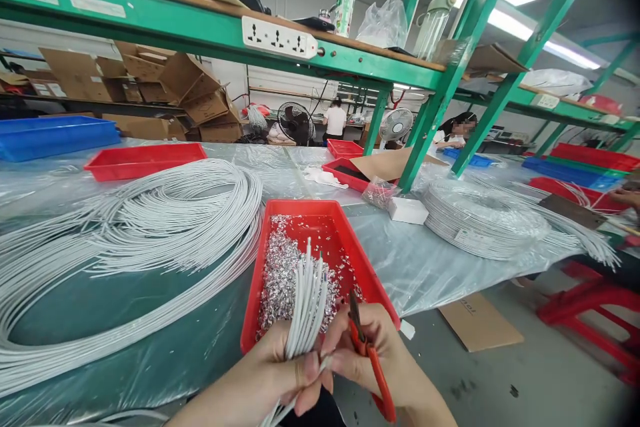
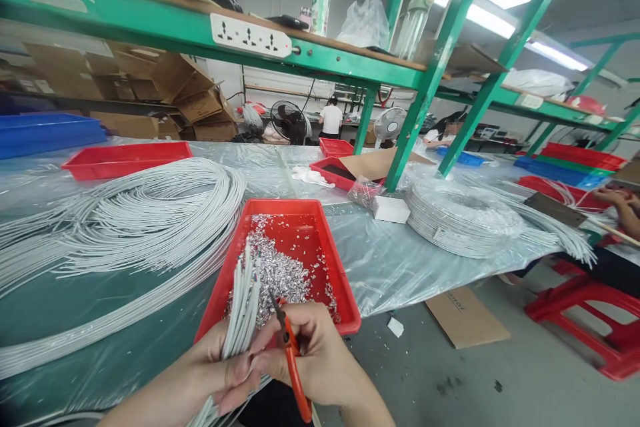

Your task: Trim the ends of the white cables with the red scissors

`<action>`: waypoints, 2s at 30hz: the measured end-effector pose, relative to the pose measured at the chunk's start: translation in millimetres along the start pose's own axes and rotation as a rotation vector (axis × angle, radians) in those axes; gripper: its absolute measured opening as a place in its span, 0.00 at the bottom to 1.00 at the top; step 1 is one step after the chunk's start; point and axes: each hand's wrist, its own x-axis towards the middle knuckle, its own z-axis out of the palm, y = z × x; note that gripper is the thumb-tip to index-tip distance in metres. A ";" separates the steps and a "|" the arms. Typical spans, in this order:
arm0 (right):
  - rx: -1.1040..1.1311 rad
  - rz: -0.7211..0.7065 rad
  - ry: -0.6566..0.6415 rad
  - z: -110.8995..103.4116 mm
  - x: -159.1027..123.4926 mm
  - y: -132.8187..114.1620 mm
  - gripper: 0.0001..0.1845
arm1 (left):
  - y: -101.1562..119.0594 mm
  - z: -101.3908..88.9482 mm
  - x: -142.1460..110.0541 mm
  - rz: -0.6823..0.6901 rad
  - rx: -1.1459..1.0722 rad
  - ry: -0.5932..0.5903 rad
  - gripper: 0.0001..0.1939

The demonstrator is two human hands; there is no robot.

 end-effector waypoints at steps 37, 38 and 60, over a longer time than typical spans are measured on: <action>-0.328 0.004 0.411 -25.9 6.9 3.4 0.17 | -9.5 -2.2 9.1 -0.012 0.001 0.405 0.30; -0.368 0.009 0.438 -33.6 12.1 1.2 0.15 | -10.7 -0.2 7.5 -0.030 -0.002 0.385 0.31; -0.391 0.060 0.260 -25.5 -13.8 -50.5 0.25 | 13.5 17.6 24.2 0.150 -0.050 0.422 0.25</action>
